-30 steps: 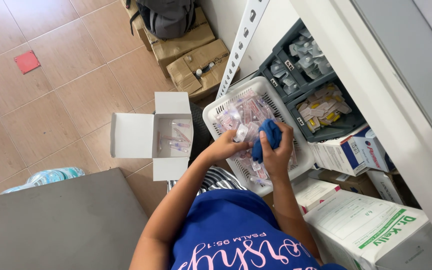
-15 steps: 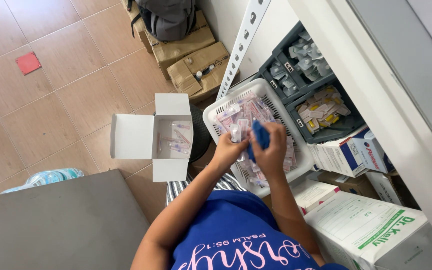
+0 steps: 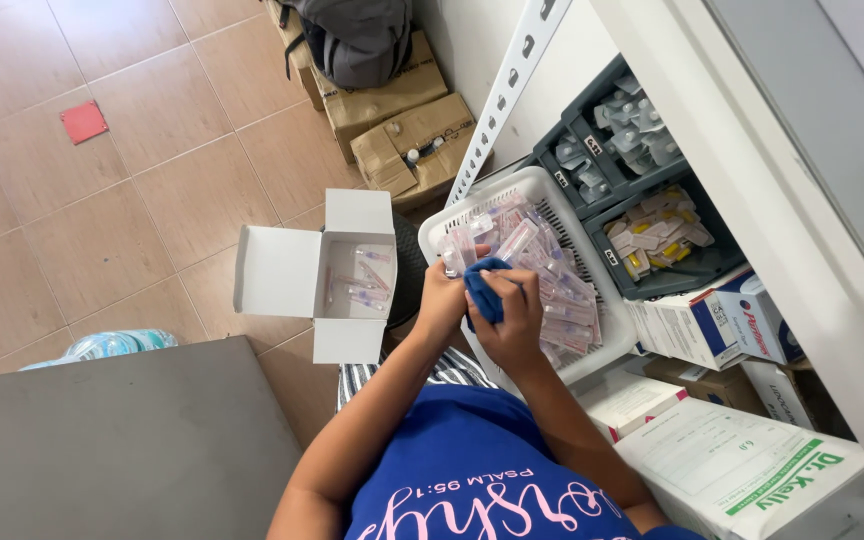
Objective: Wiping medical supplies with a cloth and placing them into a box for storage.
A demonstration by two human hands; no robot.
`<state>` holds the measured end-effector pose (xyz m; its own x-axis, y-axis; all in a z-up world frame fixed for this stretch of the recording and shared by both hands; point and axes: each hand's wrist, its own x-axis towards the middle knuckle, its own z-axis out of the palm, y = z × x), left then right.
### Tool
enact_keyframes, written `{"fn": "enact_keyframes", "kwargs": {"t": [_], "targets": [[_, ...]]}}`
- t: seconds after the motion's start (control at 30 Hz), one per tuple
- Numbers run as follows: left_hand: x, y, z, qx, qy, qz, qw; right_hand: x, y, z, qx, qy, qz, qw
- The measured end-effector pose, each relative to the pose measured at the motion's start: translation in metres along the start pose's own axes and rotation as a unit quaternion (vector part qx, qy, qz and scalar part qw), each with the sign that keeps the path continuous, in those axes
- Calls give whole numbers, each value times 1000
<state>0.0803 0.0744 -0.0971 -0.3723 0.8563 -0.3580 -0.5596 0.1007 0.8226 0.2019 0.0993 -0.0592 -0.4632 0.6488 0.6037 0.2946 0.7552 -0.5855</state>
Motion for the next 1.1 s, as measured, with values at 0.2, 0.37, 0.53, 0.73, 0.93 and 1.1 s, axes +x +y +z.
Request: {"fn": "enact_keyframes", "kwargs": {"t": [0.2, 0.37, 0.53, 0.73, 0.93, 1.1], "targets": [[-5, -3, -5, 103, -48, 99, 989, 6, 38, -5, 39, 75, 138, 987], [-16, 26, -10, 65, -58, 48, 995, 28, 48, -14, 234, 180, 294, 909], [-17, 20, -5, 90, -51, 96, 990, 21, 17, -1, 478, 174, 351, 786], [-55, 72, 12, 300, 32, 367, 880, 25, 11, 9, 341, 120, 264, 894], [-50, 74, 1, 249, -17, 264, 932, 16, 1, 18, 362, 137, 271, 881], [-30, 74, -21, 98, 6, 197, 975, -1, -20, 30, 212, 40, 101, 971]]}}
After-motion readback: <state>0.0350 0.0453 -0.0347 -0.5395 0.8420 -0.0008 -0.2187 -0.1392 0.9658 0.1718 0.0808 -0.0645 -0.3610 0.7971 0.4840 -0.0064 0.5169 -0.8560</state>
